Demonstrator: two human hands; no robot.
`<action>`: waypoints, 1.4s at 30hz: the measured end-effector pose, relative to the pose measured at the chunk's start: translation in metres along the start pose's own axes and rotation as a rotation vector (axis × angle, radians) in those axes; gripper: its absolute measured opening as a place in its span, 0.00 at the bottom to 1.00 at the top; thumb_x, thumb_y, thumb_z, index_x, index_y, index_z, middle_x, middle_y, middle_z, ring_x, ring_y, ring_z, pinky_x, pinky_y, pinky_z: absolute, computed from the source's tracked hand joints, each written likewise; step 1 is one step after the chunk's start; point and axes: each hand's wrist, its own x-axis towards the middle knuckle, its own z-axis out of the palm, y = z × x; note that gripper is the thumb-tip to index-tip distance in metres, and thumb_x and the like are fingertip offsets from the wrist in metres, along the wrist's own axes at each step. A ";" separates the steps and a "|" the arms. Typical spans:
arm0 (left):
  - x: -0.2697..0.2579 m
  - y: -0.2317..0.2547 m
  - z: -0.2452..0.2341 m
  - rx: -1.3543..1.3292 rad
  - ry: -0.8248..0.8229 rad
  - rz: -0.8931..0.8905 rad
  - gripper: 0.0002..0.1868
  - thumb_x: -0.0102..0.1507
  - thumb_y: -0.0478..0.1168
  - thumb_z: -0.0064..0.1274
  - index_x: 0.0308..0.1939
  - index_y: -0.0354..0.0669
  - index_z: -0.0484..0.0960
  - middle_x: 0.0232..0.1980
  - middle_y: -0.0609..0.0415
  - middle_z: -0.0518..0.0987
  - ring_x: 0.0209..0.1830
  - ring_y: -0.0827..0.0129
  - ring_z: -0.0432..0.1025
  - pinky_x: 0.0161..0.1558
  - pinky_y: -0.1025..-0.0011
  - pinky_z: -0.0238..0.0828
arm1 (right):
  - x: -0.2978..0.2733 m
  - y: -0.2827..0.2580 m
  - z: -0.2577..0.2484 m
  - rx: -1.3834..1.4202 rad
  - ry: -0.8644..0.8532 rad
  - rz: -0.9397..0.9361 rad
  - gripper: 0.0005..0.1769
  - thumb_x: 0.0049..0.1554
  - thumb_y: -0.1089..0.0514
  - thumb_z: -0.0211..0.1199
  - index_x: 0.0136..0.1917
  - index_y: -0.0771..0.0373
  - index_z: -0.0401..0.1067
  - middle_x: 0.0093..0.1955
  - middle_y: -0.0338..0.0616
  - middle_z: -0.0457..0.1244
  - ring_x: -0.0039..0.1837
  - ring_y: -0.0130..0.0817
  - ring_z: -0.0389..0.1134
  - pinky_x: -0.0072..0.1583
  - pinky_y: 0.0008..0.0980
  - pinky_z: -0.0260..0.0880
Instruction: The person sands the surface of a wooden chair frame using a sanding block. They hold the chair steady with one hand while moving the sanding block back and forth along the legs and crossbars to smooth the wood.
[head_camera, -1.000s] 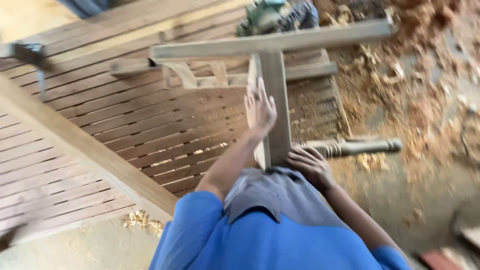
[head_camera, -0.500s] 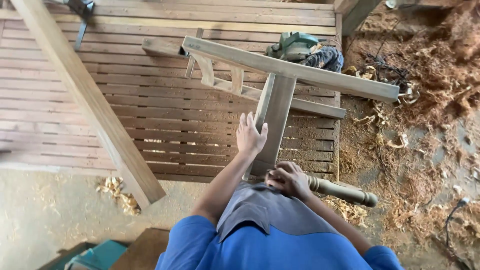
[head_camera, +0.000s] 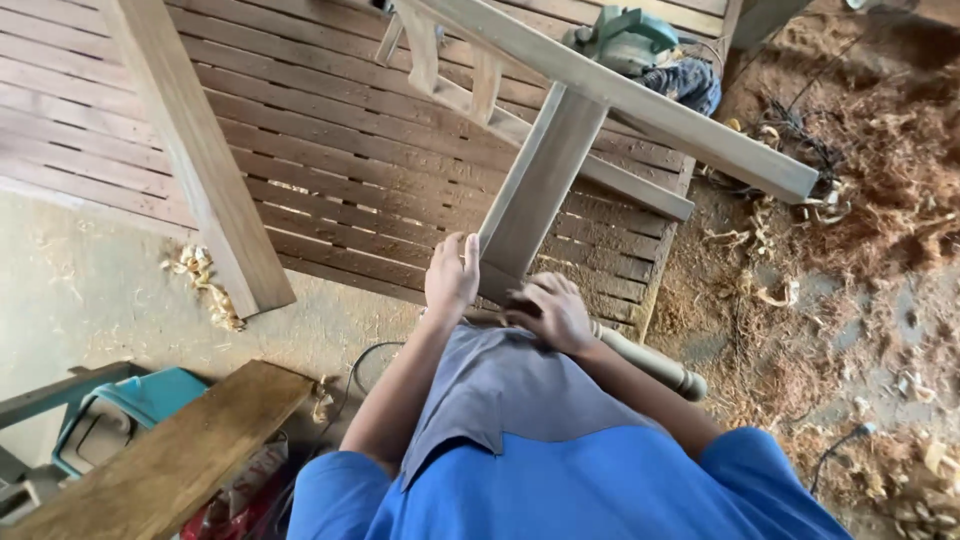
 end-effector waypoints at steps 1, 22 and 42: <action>-0.003 -0.002 0.001 -0.058 0.009 0.012 0.30 0.73 0.63 0.32 0.62 0.45 0.74 0.58 0.37 0.76 0.60 0.39 0.73 0.58 0.46 0.71 | -0.013 0.007 -0.009 0.014 0.008 0.018 0.21 0.51 0.34 0.72 0.48 0.48 0.76 0.50 0.39 0.64 0.54 0.47 0.67 0.52 0.46 0.67; 0.008 -0.016 0.011 -0.269 -0.051 0.099 0.27 0.74 0.57 0.32 0.60 0.43 0.77 0.54 0.31 0.77 0.63 0.38 0.69 0.66 0.50 0.63 | -0.031 0.032 0.003 -0.070 0.099 -0.082 0.27 0.50 0.29 0.72 0.47 0.51 0.76 0.51 0.41 0.64 0.57 0.44 0.66 0.53 0.43 0.66; 0.023 -0.032 0.001 -0.464 -0.210 0.374 0.22 0.77 0.46 0.29 0.70 0.42 0.70 0.60 0.30 0.73 0.64 0.35 0.65 0.67 0.47 0.60 | 0.029 -0.036 0.013 -0.134 0.137 0.052 0.24 0.52 0.30 0.71 0.48 0.49 0.77 0.52 0.38 0.65 0.55 0.42 0.64 0.56 0.45 0.61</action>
